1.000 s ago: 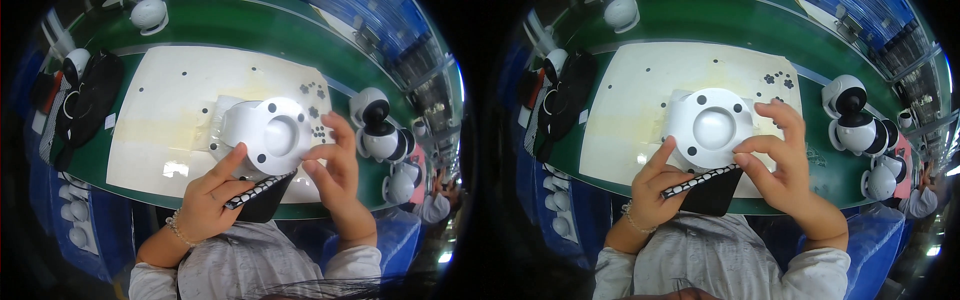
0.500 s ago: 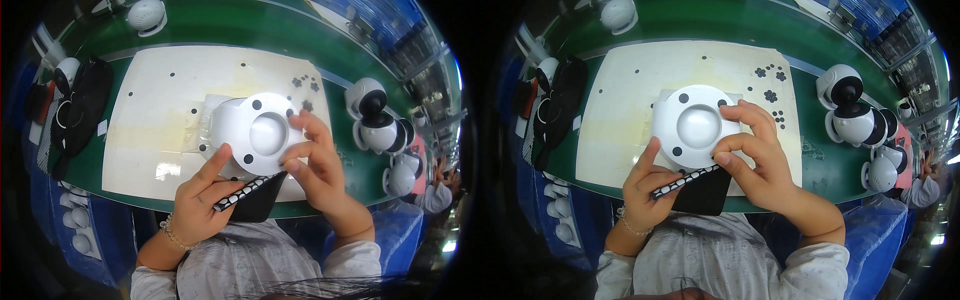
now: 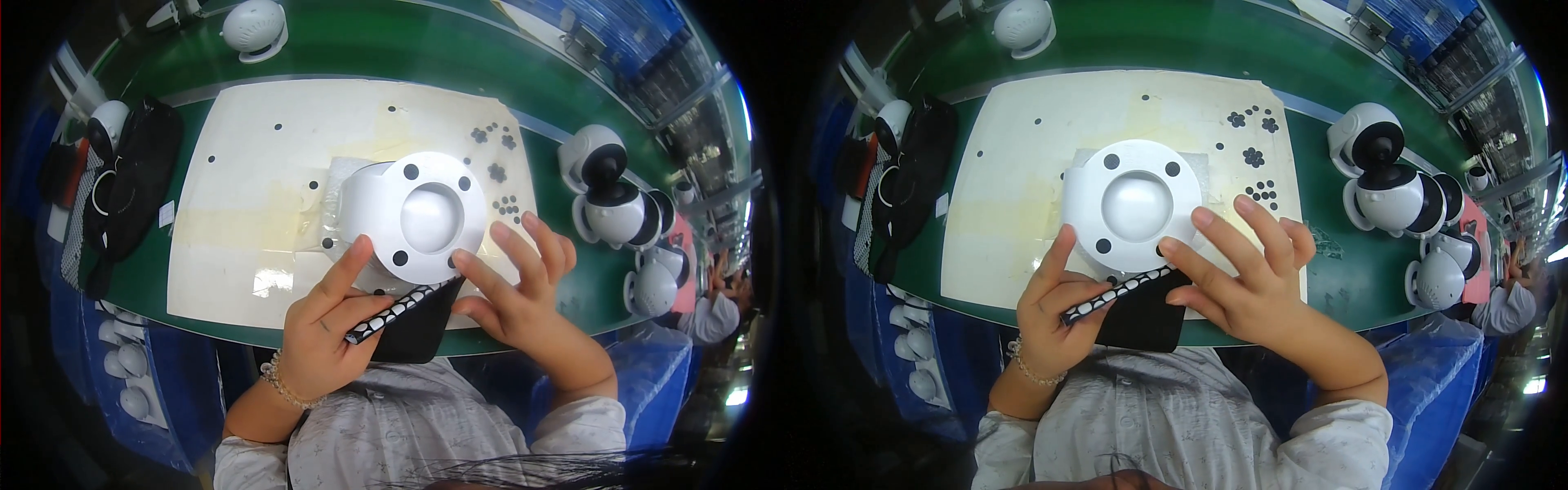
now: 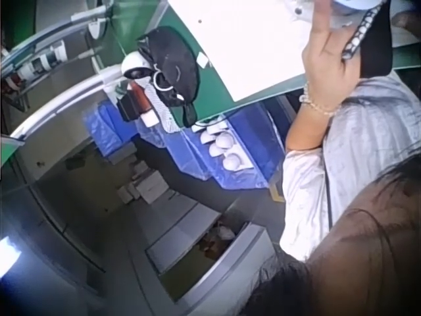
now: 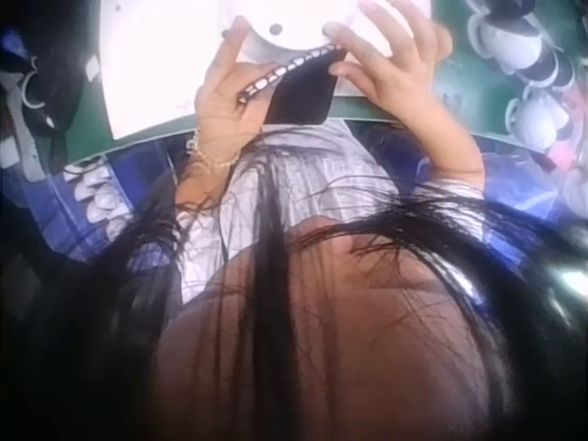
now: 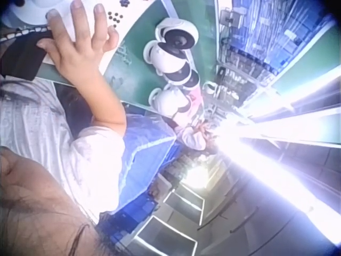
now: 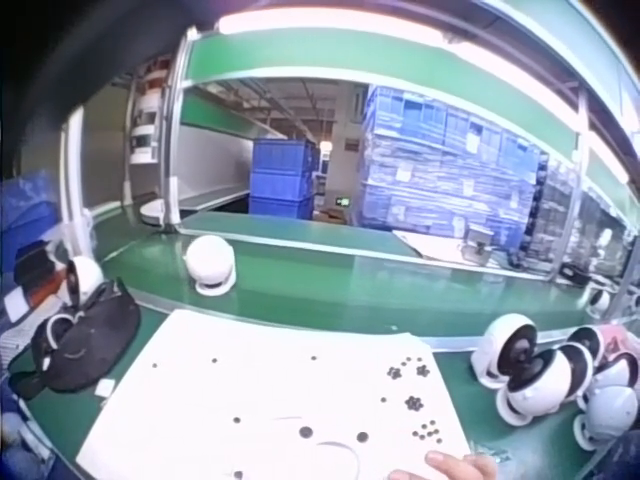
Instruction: The person applies small black adhesive pads by hand to the underside of white circular electronic housings.
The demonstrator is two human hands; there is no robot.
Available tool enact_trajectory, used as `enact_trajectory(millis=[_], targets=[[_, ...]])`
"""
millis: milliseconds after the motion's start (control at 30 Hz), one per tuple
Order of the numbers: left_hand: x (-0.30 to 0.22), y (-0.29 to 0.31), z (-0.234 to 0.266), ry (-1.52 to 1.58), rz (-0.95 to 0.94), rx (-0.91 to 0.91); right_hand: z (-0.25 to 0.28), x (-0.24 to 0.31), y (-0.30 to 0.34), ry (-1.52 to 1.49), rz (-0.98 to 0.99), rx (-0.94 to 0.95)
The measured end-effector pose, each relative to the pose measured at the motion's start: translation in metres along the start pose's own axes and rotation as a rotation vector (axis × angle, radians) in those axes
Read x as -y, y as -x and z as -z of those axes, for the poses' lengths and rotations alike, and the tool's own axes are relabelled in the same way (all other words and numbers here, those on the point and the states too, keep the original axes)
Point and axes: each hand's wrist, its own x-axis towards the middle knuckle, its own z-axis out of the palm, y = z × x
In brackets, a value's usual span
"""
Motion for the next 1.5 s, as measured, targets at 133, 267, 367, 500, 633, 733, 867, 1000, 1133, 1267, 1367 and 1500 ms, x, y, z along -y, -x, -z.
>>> enact_trajectory(millis=[133, 267, 367, 500, 633, 733, 867, 1000, 1133, 1267, 1367, 1500], targets=[[0.004, 0.0, -0.001, 0.001, -0.018, 0.008, -0.005, -0.008, -0.009, -0.951, -0.64, -0.09], [0.006, 0.0, 0.002, 0.029, -0.035, 0.018, -0.007, -0.026, -0.035, -1.613, -0.94, 0.258], [0.005, 0.003, 0.011, 0.087, -0.045, 0.009, -0.014, -0.036, -0.059, -1.567, -0.931, 0.399], [0.009, 0.006, 0.036, 0.205, 0.166, 0.012, -0.035, -0.079, -0.097, -1.549, -0.931, 0.036], [0.021, 0.009, 0.053, 0.219, 0.332, -0.056, -0.125, -0.126, -0.138, -0.134, -0.525, -0.124], [0.024, 0.006, 0.061, 0.256, 0.365, -0.037, -0.18, -0.177, -0.13, 0.434, -0.297, 0.093], [0.027, 0.007, 0.07, 0.316, 0.442, -0.023, -0.211, -0.191, -0.15, 0.53, -0.467, 0.636], [0.032, 0.012, 0.075, 0.318, 0.528, -0.037, -0.209, -0.114, -0.227, 0.263, -0.217, 0.897], [0.034, 0.012, 0.074, 0.366, 0.485, -0.003, -0.273, -0.079, -0.259, -0.365, -0.08, 0.638], [0.036, 0.017, 0.074, 0.356, 0.486, 0.012, -0.294, -0.046, -0.276, -0.159, -0.202, 0.227], [0.03, 0.018, 0.073, 0.317, 0.478, -0.003, -0.277, -0.064, -0.28, -0.015, -0.21, 0.2], [0.033, 0.019, 0.071, 0.327, 0.404, 0.009, -0.207, -0.07, -0.256, -0.07, -0.093, 0.089]])
